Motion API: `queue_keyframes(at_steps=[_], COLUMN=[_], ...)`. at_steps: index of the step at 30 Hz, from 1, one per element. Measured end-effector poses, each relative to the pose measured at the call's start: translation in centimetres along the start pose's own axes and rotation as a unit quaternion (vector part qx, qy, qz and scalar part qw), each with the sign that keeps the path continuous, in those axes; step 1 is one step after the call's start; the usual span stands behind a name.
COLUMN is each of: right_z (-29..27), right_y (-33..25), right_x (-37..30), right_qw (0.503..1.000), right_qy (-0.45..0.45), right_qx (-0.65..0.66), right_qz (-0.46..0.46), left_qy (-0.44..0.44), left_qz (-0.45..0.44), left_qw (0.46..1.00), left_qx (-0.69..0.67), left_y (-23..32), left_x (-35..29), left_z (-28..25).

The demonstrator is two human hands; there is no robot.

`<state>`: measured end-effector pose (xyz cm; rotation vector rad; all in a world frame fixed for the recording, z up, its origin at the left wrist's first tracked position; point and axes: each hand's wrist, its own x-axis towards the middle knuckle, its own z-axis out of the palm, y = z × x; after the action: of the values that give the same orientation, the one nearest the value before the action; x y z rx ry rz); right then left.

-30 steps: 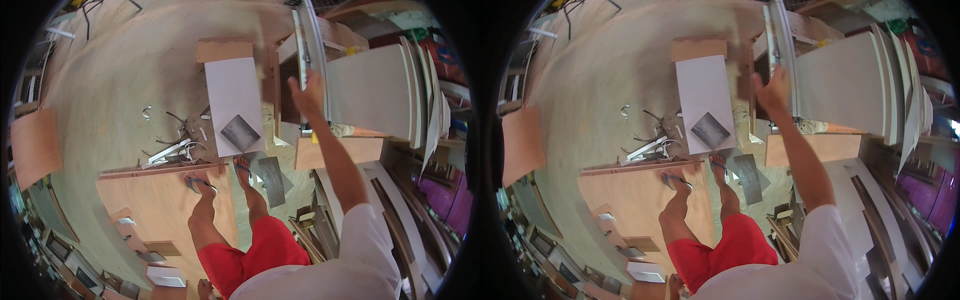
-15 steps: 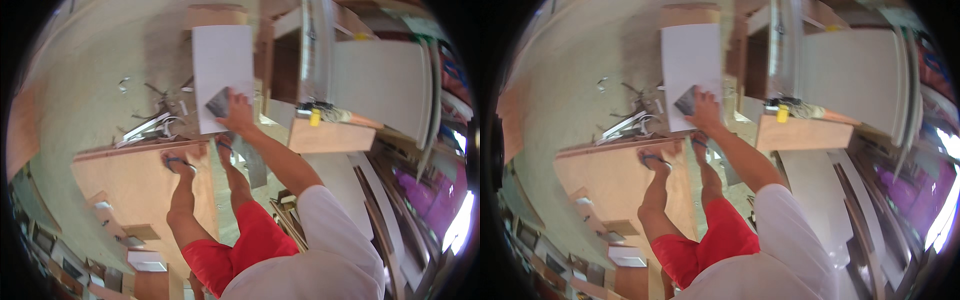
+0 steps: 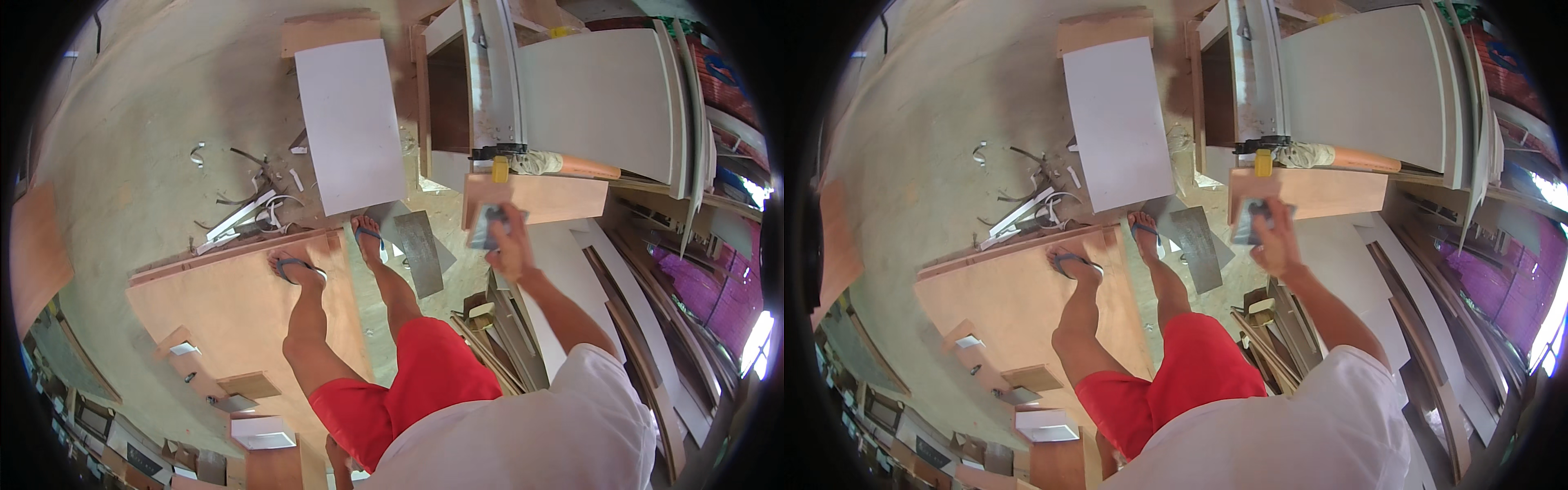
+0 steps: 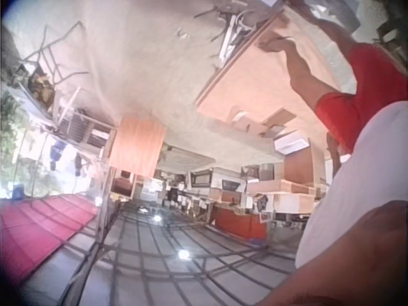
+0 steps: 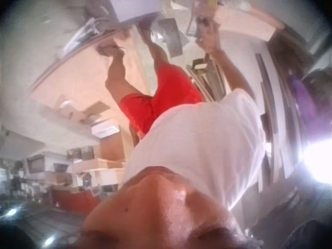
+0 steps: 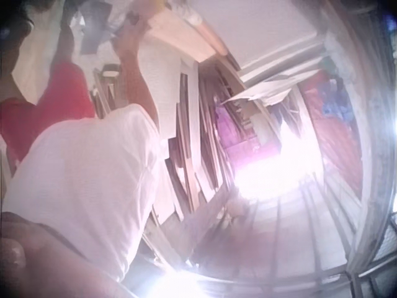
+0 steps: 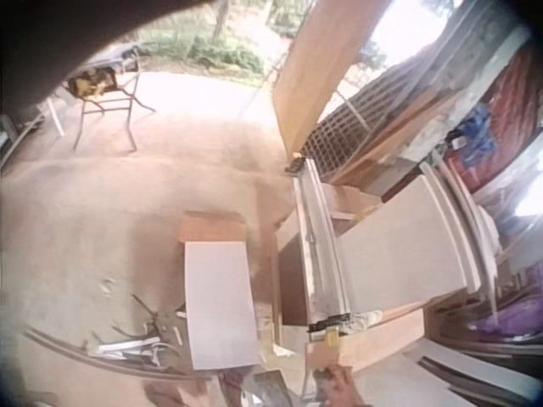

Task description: The person applies glue to the edges of a white wooden drawer frame using a bottle, then picks up a white panel and positions it against the glued frame. The person works in a cluttered workshop with various tools and materials visible.

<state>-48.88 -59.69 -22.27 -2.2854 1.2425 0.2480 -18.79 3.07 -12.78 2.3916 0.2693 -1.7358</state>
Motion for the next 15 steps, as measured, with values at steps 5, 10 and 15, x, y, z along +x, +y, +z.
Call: queue_keyframes(at_steps=[5, 10, 15], right_z=[2.1, 11.2, 17.2], right_y=[-4.3, -12.9, -4.2], right_x=[-2.4, 12.4, 32.5], right_qw=[0.995, 0.973, 0.882], right_qy=[0.040, 0.022, 0.148], right_qx=[-0.058, 0.223, 0.386], right_qz=[0.066, 0.063, 0.226], left_qy=[0.004, 0.041, 0.124], left_qz=[-0.011, -0.037, -0.173], left_qw=[1.000, 0.998, 0.969], left_qx=[-0.011, -0.044, -0.127], left_y=[0.6, 0.4, 0.3], left_x=[0.2, 0.1, 0.2], left_z=[0.9, 1.7, -3.4])
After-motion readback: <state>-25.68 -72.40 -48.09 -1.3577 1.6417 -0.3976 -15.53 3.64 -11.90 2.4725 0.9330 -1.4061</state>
